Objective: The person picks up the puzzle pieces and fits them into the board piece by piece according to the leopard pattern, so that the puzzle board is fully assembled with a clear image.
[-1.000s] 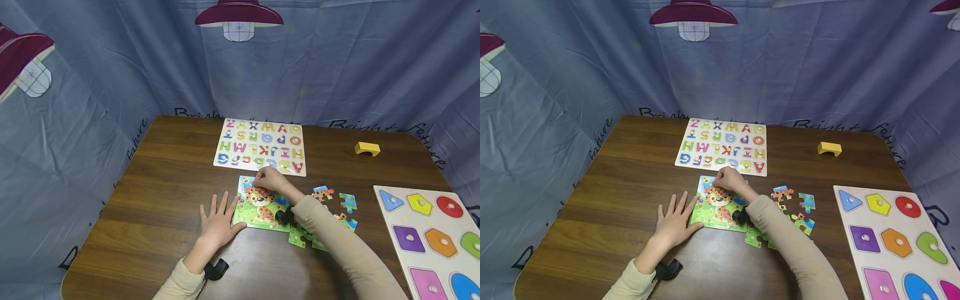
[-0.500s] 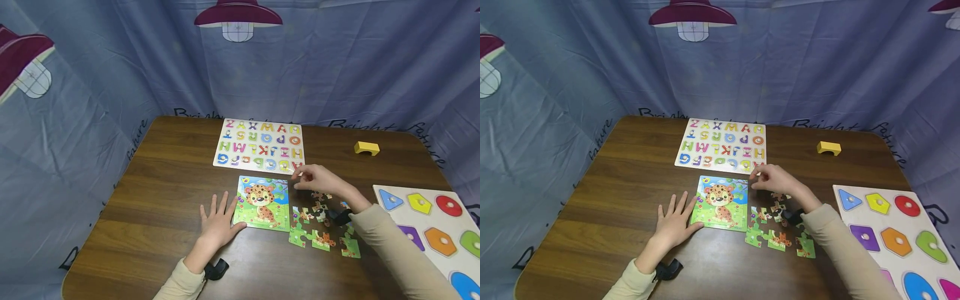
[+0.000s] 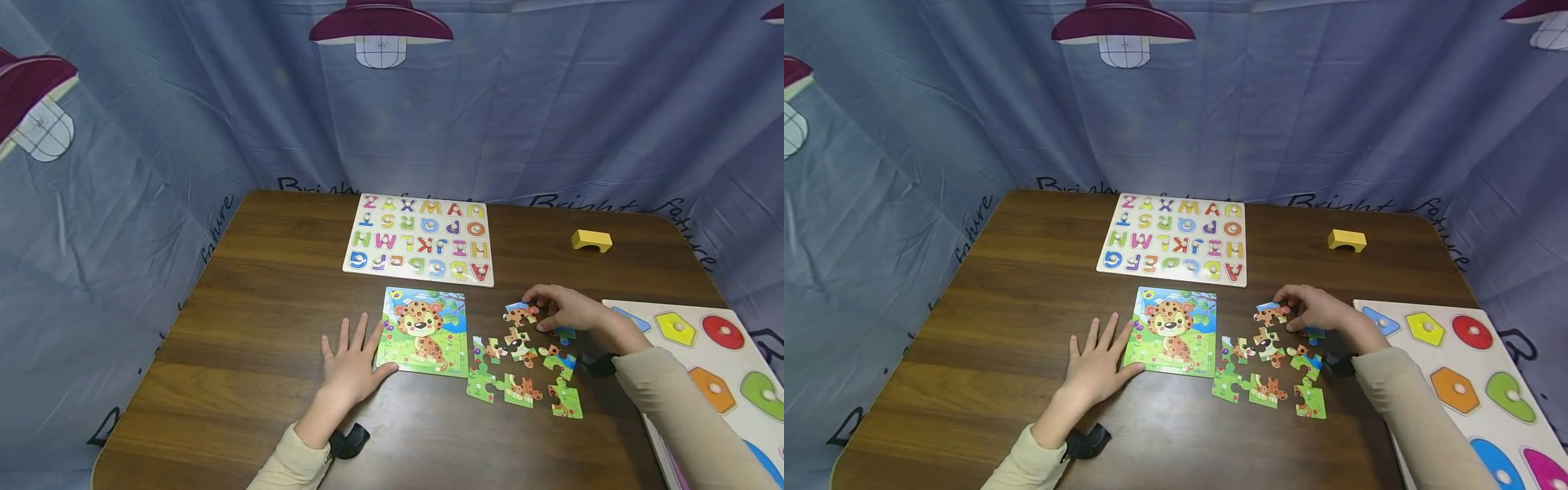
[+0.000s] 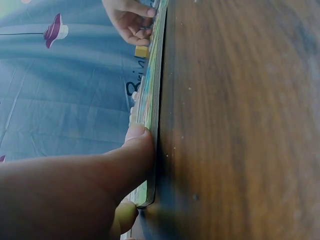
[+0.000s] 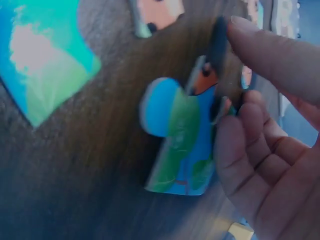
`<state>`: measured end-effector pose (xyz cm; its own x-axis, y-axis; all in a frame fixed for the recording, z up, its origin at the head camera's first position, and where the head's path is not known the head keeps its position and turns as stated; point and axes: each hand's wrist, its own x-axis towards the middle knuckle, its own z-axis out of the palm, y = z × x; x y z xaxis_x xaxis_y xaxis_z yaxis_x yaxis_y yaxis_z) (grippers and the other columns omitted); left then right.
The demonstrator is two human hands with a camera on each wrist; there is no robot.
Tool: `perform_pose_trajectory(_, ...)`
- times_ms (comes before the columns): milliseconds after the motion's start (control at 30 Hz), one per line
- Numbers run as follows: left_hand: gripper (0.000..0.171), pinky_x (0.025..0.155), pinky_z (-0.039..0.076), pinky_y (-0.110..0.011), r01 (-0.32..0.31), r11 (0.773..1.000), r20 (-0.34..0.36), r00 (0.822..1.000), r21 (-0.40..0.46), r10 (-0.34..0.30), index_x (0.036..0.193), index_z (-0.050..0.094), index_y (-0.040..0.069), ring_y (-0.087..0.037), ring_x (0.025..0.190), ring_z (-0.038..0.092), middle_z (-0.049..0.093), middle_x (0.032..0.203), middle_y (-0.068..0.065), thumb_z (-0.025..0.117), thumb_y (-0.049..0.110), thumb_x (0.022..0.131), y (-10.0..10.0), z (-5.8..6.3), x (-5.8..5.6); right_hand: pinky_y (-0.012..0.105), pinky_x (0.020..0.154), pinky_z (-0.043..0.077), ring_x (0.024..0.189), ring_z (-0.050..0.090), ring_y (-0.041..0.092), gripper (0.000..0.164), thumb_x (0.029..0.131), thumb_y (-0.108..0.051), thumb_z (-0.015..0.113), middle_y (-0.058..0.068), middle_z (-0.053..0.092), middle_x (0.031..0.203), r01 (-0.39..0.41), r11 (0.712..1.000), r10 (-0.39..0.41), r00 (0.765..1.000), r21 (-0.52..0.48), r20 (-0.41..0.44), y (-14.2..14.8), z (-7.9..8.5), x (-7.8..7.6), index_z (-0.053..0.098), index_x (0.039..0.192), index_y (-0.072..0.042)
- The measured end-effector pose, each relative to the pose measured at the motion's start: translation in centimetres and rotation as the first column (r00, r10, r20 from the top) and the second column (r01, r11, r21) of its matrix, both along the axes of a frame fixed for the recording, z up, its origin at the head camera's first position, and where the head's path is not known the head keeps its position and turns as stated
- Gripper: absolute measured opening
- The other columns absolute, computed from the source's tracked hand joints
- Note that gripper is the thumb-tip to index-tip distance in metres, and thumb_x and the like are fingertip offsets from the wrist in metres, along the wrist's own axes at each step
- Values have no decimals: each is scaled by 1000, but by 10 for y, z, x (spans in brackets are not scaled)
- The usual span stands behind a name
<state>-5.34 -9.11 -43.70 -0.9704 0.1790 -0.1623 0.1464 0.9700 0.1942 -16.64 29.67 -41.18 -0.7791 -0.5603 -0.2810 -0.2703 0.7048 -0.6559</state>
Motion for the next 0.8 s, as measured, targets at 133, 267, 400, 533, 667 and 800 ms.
perform_pose_trajectory(133,75,92,7,-63,2,1000,2,1000,8,-2,139,21,26,-36,128,6,13,144,-6,38,66,77,0,0,0,27,52,39,59,40,18,44,69,-3,70,13,42,84,17,1000,-16,1000,-20,24,1,-4,-2,49,108,-2)
perform_pose_trajectory(267,75,92,7,-63,2,1000,4,1000,4,-2,139,21,26,-36,128,6,12,144,-6,37,66,77,0,0,0,27,52,37,61,39,18,44,68,-5,71,12,40,84,36,999,-36,999,-21,33,1,-6,-4,50,106,-2)
perform_pose_trajectory(400,75,92,7,-63,1,1000,2,1000,0,-1,139,21,26,-35,128,5,12,144,-6,37,66,77,0,0,0,27,52,35,61,38,18,43,69,-11,72,12,41,82,31,999,-30,999,-26,18,0,-5,-5,50,105,-4)
perform_pose_trajectory(533,75,92,7,-63,1,1000,0,1000,0,-1,139,21,26,-36,128,5,12,144,-6,37,66,77,0,0,0,27,51,34,60,38,17,42,69,-15,73,11,41,81,20,999,-20,1000,-36,2,0,-5,-5,51,103,-5)
perform_pose_trajectory(667,75,92,7,-63,1,1000,2,1000,1,-1,139,20,26,-36,128,5,12,144,-6,37,66,77,0,0,-1,27,51,33,58,37,16,41,68,-16,73,11,41,82,18,999,-19,1000,-45,-25,1,-6,-4,51,101,-4)
perform_pose_trajectory(800,75,92,6,-63,-3,1000,14,1000,6,3,139,20,27,-36,128,4,11,144,-6,37,66,77,0,-1,-1,26,50,34,57,38,14,39,68,-17,74,10,43,83,15,999,-17,998,-44,-57,2,-9,-3,50,97,-4)
